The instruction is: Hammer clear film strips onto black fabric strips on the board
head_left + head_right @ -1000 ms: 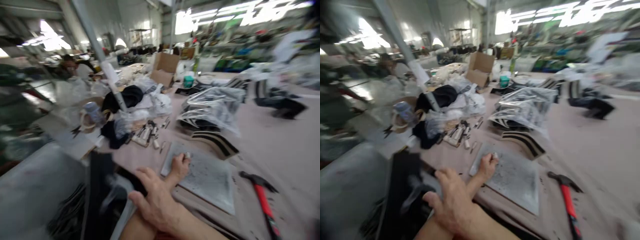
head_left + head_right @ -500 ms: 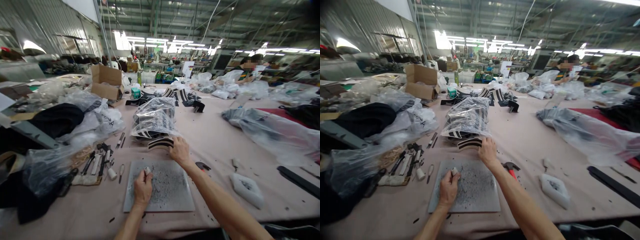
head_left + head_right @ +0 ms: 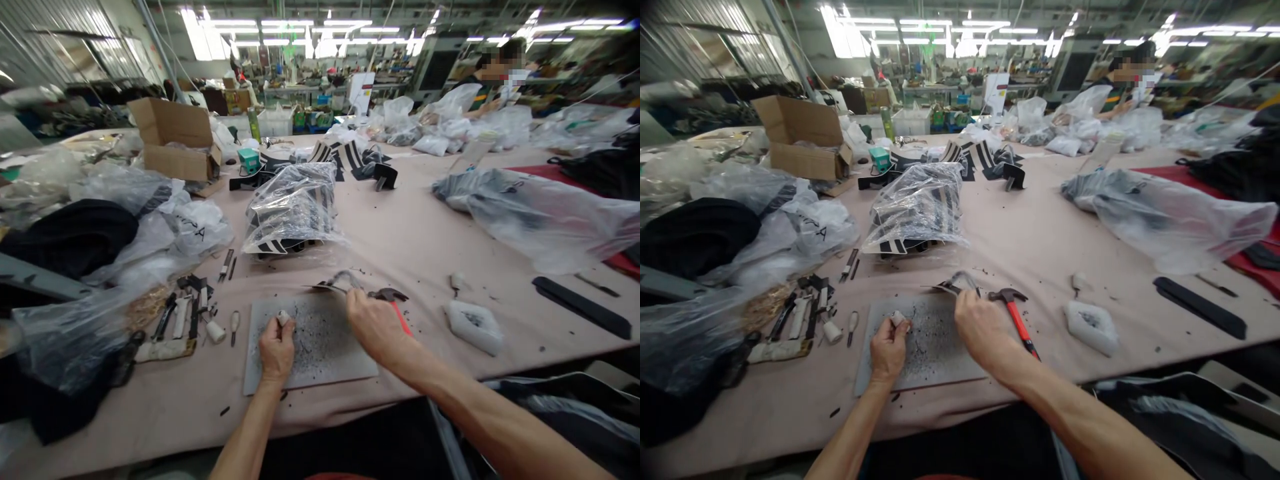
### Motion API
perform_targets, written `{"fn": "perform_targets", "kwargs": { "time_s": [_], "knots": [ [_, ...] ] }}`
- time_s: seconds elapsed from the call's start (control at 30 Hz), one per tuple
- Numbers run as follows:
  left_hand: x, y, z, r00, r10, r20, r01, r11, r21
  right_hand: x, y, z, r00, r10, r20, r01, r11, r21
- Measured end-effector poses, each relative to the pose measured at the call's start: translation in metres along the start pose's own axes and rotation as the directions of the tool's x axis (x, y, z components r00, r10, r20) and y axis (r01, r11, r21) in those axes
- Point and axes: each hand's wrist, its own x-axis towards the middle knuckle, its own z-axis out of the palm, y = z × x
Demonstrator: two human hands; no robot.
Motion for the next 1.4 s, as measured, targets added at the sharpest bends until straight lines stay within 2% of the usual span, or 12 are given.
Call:
{"fn": "perform_targets", "kwargs": {
  "time_s": [0.1,0.17,0.27,0.33,0.4,0.47,0.57,0.77,0.93,1.03,1.17,1.4],
  "knots": [
    [0.000,0.003,-0.001,1.000,0.017,-0.004,-0.017,1.000,0.016,-0.054,-0.028,0.030,0.989,-0.147,0.010,0.147,0.988,0.052],
    [0.000,0.004,-0.001,1.000,0.019,-0.013,-0.019,1.000,0.017,-0.073,-0.038,0.042,0.979,-0.187,-0.083,0.199,0.961,0.190],
    [0.001,0.005,-0.001,1.000,0.024,-0.020,-0.023,0.999,0.022,-0.072,-0.028,0.041,0.931,-0.033,-0.363,0.192,0.891,0.412],
    [0.001,0.006,-0.002,0.999,0.034,-0.022,-0.034,0.999,0.026,-0.058,-0.013,0.035,0.895,0.085,-0.438,0.178,0.832,0.525],
    [0.001,0.007,-0.002,0.999,0.044,-0.021,-0.043,0.999,0.023,-0.041,-0.001,0.034,0.925,0.060,-0.376,0.196,0.770,0.607],
    [0.001,0.007,-0.001,0.999,0.050,-0.021,-0.050,0.999,0.009,-0.029,0.004,0.042,0.958,-0.070,-0.279,0.240,0.730,0.640],
    [-0.001,0.004,0.000,0.998,0.051,-0.026,-0.051,0.999,-0.016,-0.022,-0.002,0.065,0.960,-0.158,-0.231,0.272,0.721,0.637],
    [0.006,0.005,0.000,1.000,-0.015,0.015,0.017,0.987,-0.157,-0.026,-0.033,0.101,0.936,0.150,-0.317,0.115,0.723,0.681],
    [0.027,0.036,0.016,0.991,-0.004,0.132,0.057,0.917,-0.395,-0.025,-0.062,0.113,0.839,0.389,-0.379,0.025,0.670,0.742],
    [0.035,0.051,0.036,0.973,0.017,0.230,0.096,0.877,-0.471,-0.024,-0.066,0.117,0.826,0.421,-0.375,0.006,0.659,0.752],
    [0.037,0.046,0.057,0.948,0.025,0.318,0.132,0.876,-0.463,-0.024,-0.059,0.119,0.849,0.369,-0.377,0.070,0.630,0.774],
    [0.032,0.035,0.057,0.938,0.049,0.344,0.120,0.883,-0.454,-0.024,-0.053,0.118,0.870,0.335,-0.361,0.086,0.618,0.782]
  ]
}}
